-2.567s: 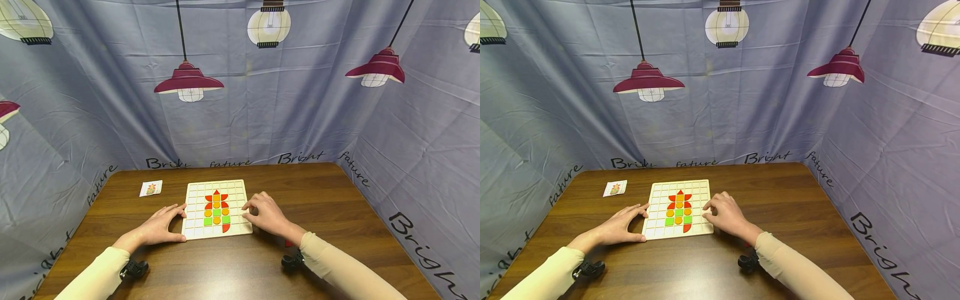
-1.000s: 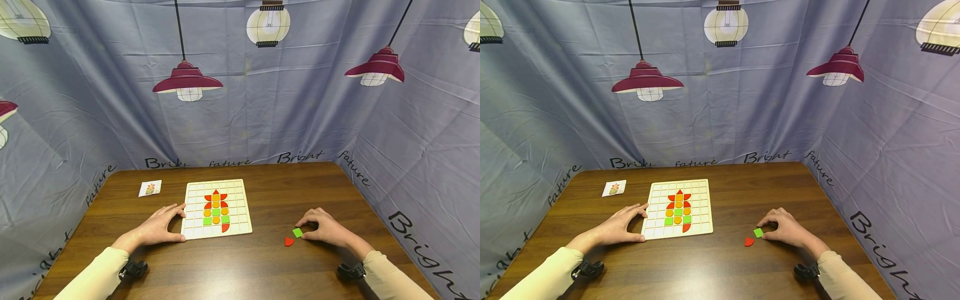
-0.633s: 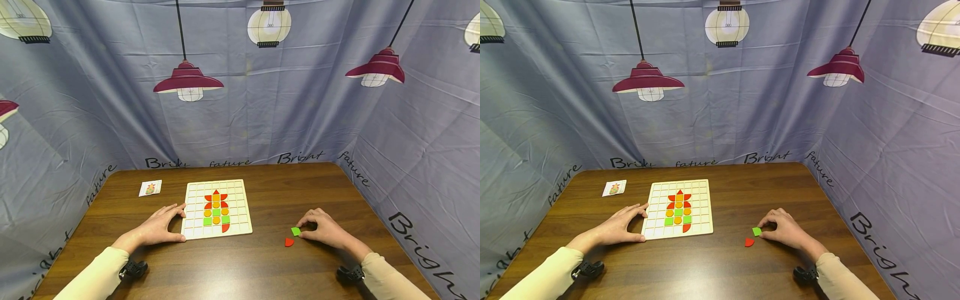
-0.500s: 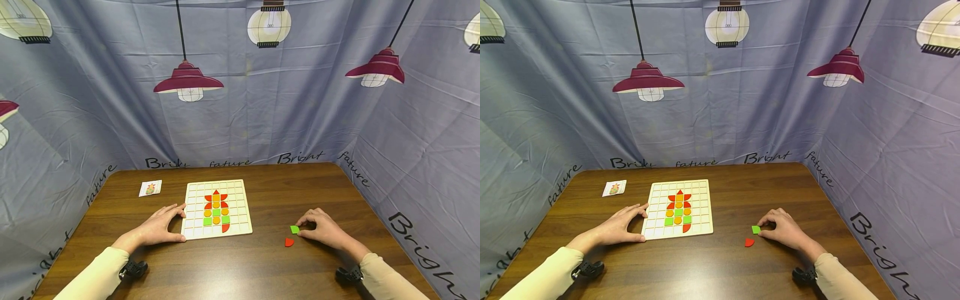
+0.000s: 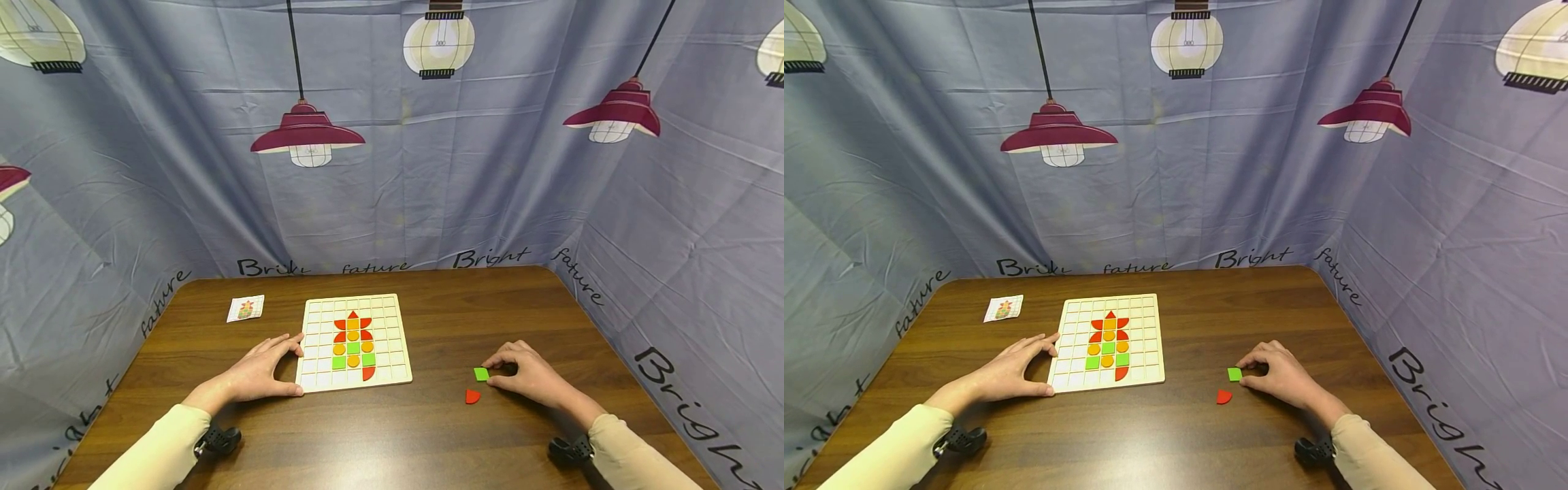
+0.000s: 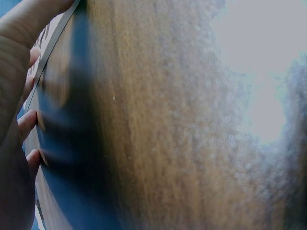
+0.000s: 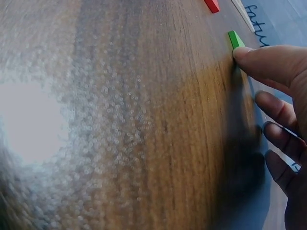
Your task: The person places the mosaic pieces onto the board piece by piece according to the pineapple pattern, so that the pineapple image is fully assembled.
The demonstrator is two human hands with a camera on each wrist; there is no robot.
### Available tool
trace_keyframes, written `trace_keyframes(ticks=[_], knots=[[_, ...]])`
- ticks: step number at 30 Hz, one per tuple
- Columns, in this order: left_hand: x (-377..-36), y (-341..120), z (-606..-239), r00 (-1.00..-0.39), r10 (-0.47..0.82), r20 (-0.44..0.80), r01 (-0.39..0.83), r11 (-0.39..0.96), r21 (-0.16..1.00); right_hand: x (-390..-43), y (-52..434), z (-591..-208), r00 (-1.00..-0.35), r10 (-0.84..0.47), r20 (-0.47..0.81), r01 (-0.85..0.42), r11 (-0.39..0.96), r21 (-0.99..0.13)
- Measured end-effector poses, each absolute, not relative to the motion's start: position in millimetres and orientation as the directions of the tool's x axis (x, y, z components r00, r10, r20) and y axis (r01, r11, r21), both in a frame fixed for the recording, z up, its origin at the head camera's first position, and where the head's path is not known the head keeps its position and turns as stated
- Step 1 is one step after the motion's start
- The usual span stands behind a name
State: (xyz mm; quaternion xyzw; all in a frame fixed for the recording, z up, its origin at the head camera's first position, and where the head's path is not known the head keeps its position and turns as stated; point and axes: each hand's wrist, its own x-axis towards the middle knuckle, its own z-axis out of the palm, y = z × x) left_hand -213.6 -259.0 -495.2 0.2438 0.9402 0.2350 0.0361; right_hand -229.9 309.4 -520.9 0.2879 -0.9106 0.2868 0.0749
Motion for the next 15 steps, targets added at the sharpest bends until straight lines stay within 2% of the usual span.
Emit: trace_keyframes(ticks=[15], knots=[[-213.1, -258.7, -495.7, -0.875, 0.481, 0.057, 0.452, 0.767, 0.456, -228.7, 308.6, -519.1, -0.840, -0.474, 0.264, -0.540, 0.687, -0.486]])
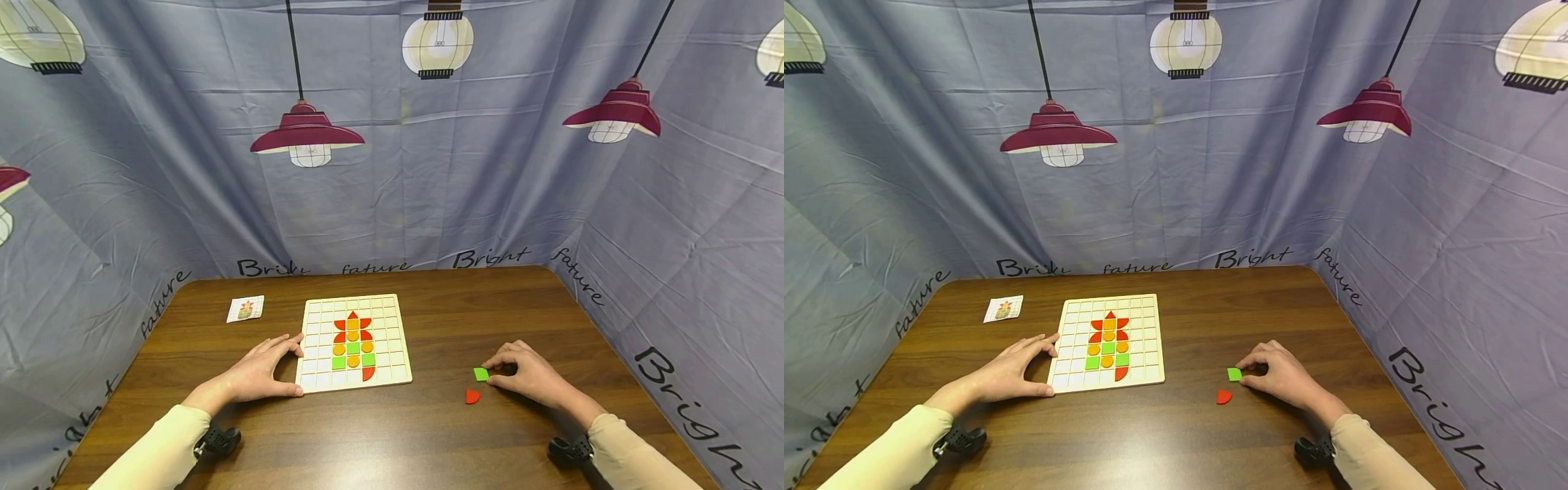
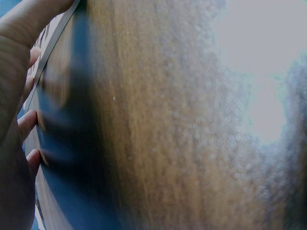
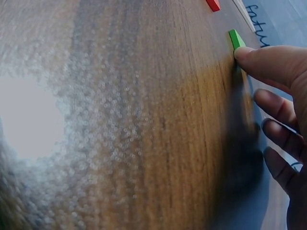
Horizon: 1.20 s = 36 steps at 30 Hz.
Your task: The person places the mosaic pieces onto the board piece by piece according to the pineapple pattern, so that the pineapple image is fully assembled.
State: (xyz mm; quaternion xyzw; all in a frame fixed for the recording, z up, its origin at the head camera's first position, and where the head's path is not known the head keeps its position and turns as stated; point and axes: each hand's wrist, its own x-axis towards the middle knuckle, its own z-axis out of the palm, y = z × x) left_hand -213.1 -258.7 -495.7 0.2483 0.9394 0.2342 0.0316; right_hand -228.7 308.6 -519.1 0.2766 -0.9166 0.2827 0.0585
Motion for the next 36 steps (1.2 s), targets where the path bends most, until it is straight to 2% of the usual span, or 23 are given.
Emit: trace_keyframes(ticks=[16, 24, 36], knots=[[-212.4, -258.8, -496.7, -0.873, 0.483, 0.061, 0.456, 0.766, 0.453, -231.9, 309.9, -517.9, -0.774, -0.557, 0.300, -0.632, 0.654, -0.416], [-212.3, -258.6, -495.2, -0.878, 0.476, 0.050, 0.443, 0.771, 0.458, -233.7, 307.7, -517.3, -0.726, -0.600, 0.337, -0.688, 0.639, -0.345], [-213.0, -258.7, -495.4, -0.883, 0.468, 0.040, 0.432, 0.775, 0.462, -234.1, 305.6, -519.5, -0.688, -0.609, 0.395, -0.724, 0.615, -0.313]])
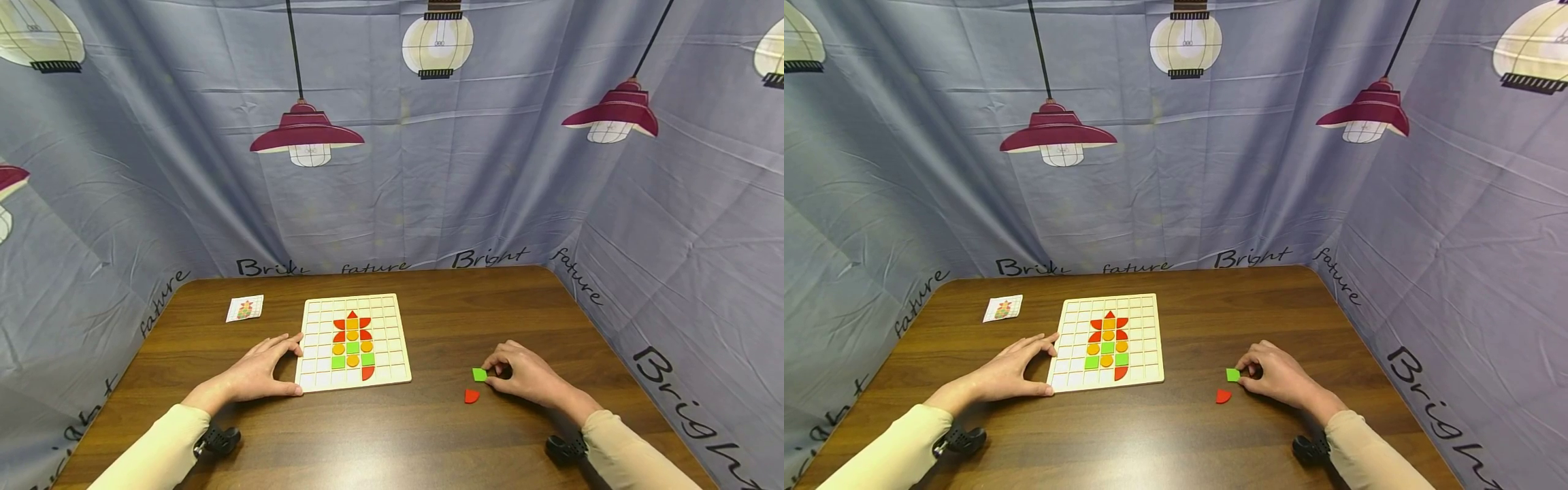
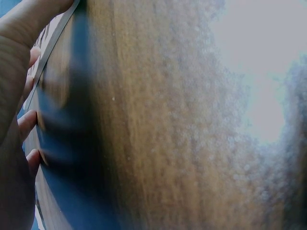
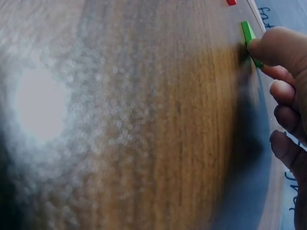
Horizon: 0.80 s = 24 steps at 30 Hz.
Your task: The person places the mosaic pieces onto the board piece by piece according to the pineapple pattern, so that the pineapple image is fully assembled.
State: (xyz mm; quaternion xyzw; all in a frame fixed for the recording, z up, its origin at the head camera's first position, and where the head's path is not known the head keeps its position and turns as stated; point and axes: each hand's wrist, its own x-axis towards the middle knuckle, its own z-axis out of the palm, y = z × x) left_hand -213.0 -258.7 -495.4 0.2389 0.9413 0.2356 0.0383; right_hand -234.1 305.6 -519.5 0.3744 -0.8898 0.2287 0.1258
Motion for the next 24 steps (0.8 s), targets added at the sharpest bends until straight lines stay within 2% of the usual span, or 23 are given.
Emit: trace_keyframes(ticks=[5, 9, 14, 20, 24], knots=[[-213.6, -258.5, -495.6, -0.883, 0.469, 0.037, 0.431, 0.776, 0.461, -234.4, 303.4, -520.1, -0.680, -0.602, 0.419, -0.730, 0.610, -0.308], [-214.0, -258.4, -496.1, -0.882, 0.470, 0.038, 0.433, 0.776, 0.459, -235.0, 300.2, -519.3, -0.704, -0.586, 0.402, -0.708, 0.628, -0.324], [-214.2, -258.3, -495.8, -0.881, 0.472, 0.035, 0.434, 0.776, 0.458, -235.5, 298.4, -519.2, -0.738, -0.582, 0.341, -0.675, 0.630, -0.384], [-214.0, -258.4, -494.9, -0.881, 0.472, 0.035, 0.436, 0.778, 0.453, -234.4, 299.6, -522.4, -0.763, -0.556, 0.329, -0.641, 0.586, -0.495], [-213.8, -258.8, -494.8, -0.881, 0.471, 0.035, 0.434, 0.778, 0.455, -233.8, 299.5, -525.2, -0.767, -0.544, 0.341, -0.637, 0.582, -0.505]])
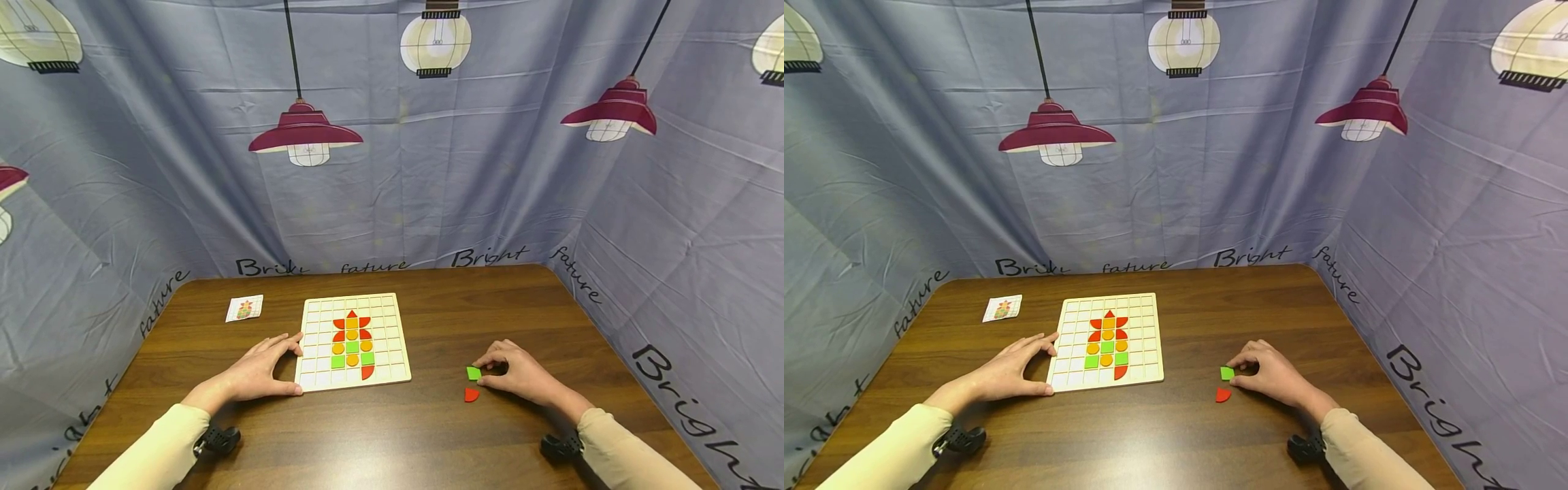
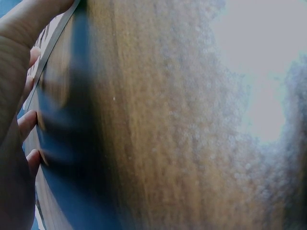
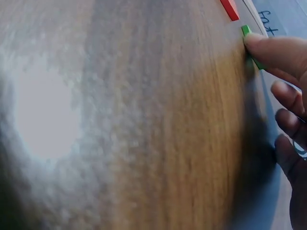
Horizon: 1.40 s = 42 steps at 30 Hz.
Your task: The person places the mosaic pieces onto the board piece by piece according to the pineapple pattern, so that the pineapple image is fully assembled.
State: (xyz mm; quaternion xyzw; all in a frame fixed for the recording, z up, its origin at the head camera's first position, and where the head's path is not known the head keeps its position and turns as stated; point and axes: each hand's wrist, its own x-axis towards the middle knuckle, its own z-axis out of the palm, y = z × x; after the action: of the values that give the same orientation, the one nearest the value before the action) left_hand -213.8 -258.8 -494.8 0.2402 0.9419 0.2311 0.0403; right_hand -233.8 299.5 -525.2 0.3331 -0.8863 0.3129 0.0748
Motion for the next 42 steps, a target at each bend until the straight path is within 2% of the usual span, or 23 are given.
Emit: trace_keyframes(ticks=[6, 13, 23, 32, 42], knots=[[-214, -259, -495, -0.883, 0.469, 0.034, 0.431, 0.777, 0.458, -235, 298, -529, -0.759, -0.533, 0.373, -0.650, 0.595, -0.472], [-214, -259, -496, -0.882, 0.470, 0.042, 0.435, 0.774, 0.461, -236, 293, -528, -0.698, -0.571, 0.432, -0.715, 0.582, -0.387], [-214, -259, -496, -0.882, 0.470, 0.043, 0.436, 0.776, 0.457, -244, 267, -508, -0.699, -0.562, 0.441, -0.713, 0.586, -0.385], [-213, -259, -495, -0.883, 0.468, 0.036, 0.432, 0.778, 0.456, -254, 194, -488, -0.645, -0.613, 0.456, -0.764, 0.514, -0.390], [-214, -259, -495, -0.883, 0.467, 0.033, 0.429, 0.779, 0.458, -247, 103, -493, -0.589, -0.676, 0.443, -0.808, 0.492, -0.323]])
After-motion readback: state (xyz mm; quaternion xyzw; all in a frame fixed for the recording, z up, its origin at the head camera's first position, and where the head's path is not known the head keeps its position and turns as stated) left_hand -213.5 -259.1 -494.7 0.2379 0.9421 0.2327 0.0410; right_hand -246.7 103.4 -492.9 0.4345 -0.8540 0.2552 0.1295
